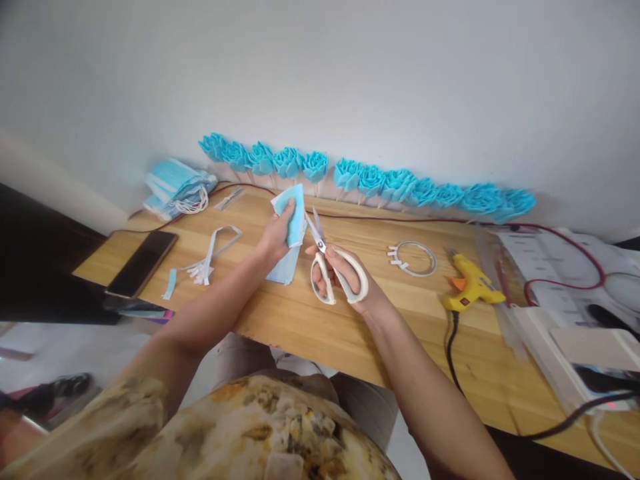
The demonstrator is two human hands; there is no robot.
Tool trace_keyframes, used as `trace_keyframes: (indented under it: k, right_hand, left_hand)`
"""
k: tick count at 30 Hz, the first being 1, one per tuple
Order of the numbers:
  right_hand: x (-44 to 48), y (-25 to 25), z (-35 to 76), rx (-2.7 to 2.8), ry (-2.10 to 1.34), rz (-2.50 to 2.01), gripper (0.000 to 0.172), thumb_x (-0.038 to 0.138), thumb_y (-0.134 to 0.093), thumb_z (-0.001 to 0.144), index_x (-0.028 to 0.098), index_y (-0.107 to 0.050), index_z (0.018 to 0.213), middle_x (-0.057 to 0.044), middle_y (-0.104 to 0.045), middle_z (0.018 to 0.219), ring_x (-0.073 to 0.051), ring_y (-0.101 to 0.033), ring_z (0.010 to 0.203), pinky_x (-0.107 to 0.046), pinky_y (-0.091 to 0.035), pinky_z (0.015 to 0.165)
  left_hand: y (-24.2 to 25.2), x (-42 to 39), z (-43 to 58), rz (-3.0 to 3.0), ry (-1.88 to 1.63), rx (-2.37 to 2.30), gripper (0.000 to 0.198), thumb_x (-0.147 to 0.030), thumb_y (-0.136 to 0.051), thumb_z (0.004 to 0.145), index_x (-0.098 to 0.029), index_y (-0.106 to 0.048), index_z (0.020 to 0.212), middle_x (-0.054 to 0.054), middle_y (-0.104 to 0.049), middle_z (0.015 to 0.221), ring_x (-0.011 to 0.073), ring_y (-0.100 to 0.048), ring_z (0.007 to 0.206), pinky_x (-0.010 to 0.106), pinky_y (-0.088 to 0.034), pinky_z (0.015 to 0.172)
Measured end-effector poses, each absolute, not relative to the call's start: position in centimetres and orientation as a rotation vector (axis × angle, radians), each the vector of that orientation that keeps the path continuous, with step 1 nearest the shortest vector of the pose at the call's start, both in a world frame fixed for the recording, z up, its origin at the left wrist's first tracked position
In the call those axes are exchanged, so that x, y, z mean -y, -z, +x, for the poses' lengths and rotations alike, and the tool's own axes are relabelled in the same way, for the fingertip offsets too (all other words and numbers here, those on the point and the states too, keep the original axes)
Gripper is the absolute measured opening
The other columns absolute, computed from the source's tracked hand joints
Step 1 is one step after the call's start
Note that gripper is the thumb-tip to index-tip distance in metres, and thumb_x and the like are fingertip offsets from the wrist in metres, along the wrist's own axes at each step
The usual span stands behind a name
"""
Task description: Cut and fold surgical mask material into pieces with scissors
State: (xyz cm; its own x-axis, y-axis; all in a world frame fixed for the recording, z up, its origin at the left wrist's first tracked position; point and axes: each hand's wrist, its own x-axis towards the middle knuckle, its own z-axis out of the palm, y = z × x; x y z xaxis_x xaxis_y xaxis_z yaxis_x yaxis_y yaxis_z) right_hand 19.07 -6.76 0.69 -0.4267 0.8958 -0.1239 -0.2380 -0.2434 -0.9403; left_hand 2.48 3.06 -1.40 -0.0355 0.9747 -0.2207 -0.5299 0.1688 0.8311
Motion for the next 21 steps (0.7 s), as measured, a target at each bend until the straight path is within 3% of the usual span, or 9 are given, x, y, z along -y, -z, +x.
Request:
trace_keyframes:
  k: [21]
  right_hand:
    - [6.59,-0.32,19.08,1.197,-1.796,-0.905,0.052,0.066,-0.066,0.085,0.02,-0.066,0.109,0.001,-0.062,0.061,-0.013,-0.052,0.047,-0.025,-0.042,0.042]
  left_hand:
    - [1.32,-3.25,2.39,0.539,-1.338,-0.945,0.037,-0.051,-0.077,0.082,-0.018,-0.063,0.078,-0.003,-0.061,0.063,0.0085,-0.057,0.056,0.021,-0.047,0.058]
